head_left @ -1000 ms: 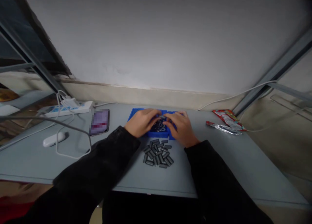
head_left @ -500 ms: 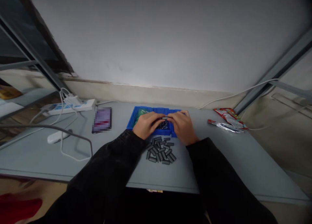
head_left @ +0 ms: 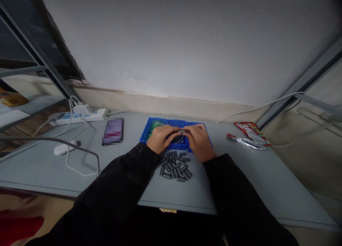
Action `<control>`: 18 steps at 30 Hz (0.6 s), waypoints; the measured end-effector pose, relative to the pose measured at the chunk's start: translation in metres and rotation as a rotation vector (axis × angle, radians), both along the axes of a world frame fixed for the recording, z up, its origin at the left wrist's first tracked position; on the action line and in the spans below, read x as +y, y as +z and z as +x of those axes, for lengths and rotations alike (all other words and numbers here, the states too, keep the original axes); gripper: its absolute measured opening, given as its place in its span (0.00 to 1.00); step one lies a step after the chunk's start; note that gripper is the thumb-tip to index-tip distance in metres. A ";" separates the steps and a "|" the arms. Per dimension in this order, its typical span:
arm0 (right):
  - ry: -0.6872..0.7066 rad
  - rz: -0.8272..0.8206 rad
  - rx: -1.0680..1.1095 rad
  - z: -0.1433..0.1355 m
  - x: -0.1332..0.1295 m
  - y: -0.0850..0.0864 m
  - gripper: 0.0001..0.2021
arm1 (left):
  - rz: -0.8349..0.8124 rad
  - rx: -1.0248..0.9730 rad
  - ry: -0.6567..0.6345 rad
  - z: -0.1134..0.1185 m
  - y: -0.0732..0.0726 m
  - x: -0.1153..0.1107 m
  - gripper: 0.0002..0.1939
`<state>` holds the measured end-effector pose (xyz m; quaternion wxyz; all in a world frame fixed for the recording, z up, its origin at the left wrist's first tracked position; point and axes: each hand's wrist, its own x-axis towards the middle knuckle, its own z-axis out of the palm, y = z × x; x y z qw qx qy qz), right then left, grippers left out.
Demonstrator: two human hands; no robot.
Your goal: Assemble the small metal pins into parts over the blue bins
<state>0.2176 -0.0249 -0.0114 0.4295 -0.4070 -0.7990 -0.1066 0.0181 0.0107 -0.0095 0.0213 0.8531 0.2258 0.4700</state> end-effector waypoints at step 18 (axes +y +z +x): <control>-0.011 -0.033 0.000 0.001 0.001 0.000 0.08 | -0.006 0.032 0.012 0.000 0.001 -0.001 0.10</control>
